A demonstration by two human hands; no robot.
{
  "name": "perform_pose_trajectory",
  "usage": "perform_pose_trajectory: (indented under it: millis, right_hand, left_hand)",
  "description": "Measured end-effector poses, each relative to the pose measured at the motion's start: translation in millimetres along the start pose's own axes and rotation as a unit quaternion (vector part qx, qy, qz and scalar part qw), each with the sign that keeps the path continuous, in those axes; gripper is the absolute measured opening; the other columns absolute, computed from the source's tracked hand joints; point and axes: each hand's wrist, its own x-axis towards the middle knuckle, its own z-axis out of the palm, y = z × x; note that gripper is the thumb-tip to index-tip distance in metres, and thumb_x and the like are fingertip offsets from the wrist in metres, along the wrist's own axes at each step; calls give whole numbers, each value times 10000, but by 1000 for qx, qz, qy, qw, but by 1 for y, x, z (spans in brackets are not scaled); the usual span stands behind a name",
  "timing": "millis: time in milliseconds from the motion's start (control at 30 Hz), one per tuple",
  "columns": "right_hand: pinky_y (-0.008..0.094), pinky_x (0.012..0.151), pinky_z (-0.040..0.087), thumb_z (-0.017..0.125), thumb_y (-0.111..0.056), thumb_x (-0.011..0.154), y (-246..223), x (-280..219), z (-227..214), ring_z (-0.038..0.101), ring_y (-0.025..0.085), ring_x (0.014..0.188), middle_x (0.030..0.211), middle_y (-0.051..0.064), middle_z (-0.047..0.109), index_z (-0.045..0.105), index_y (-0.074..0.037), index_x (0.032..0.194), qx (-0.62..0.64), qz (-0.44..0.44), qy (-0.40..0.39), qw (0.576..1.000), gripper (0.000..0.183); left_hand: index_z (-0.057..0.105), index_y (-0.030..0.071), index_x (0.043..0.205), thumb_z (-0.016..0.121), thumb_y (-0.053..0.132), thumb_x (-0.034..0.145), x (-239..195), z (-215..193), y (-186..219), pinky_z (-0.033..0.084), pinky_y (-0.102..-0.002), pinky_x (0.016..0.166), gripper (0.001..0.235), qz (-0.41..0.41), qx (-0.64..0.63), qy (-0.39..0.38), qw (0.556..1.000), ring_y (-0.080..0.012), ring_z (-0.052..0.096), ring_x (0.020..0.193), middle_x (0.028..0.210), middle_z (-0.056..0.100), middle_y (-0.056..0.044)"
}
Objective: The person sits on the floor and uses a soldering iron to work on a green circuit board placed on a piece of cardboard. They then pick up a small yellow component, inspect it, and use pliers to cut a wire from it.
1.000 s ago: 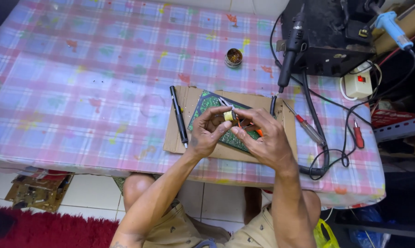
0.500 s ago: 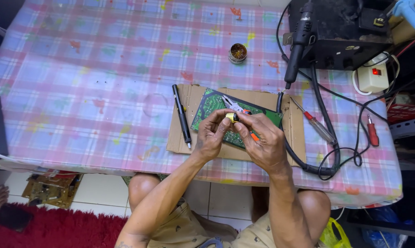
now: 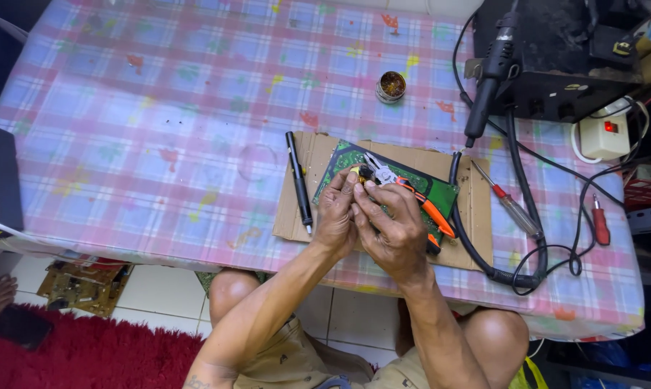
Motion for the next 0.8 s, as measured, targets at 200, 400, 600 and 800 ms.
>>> perform_pose_trajectory:
  millis: [200, 400, 600, 800]
  right_hand:
    - [512, 1006, 523, 738, -172, 957, 0, 11, -14, 642, 392, 1154, 1249, 142, 682, 706, -74, 1334, 87, 52, -36, 994, 390]
    - [607, 1104, 415, 660, -519, 980, 24, 23, -83, 574, 459, 1260, 1283, 268, 621, 673, -30, 1176, -25, 256, -285, 923, 527]
    - [557, 1001, 510, 841, -422, 818, 33, 1, -71, 601, 428, 1268, 1336, 191, 619, 743, -117, 1149, -120, 317, -410, 847, 461]
    - [552, 978, 525, 719, -399, 873, 54, -29, -55, 594, 390, 1227, 1357, 105, 572, 715, -215, 1130, -139, 331, -383, 851, 316]
  left_hand:
    - [665, 45, 1139, 619, 232, 1044, -1, 7, 18, 661, -360, 776, 216, -79, -24, -13, 997, -202, 779, 907, 1041, 775, -144]
    - [629, 41, 1175, 607, 234, 1049, -3, 7, 30, 680, -350, 741, 232, -87, -29, -49, 995, -264, 775, 934, 1083, 758, -167]
    - [622, 9, 1294, 707, 64, 961, -5, 25, 38, 657, -326, 854, 348, 91, 174, -105, 975, -196, 722, 1044, 1166, 710, -123]
    - [671, 38, 1274, 736, 47, 942, -8, 33, 54, 625, -271, 876, 338, 209, 277, -139, 928, -179, 667, 1125, 1231, 678, -106]
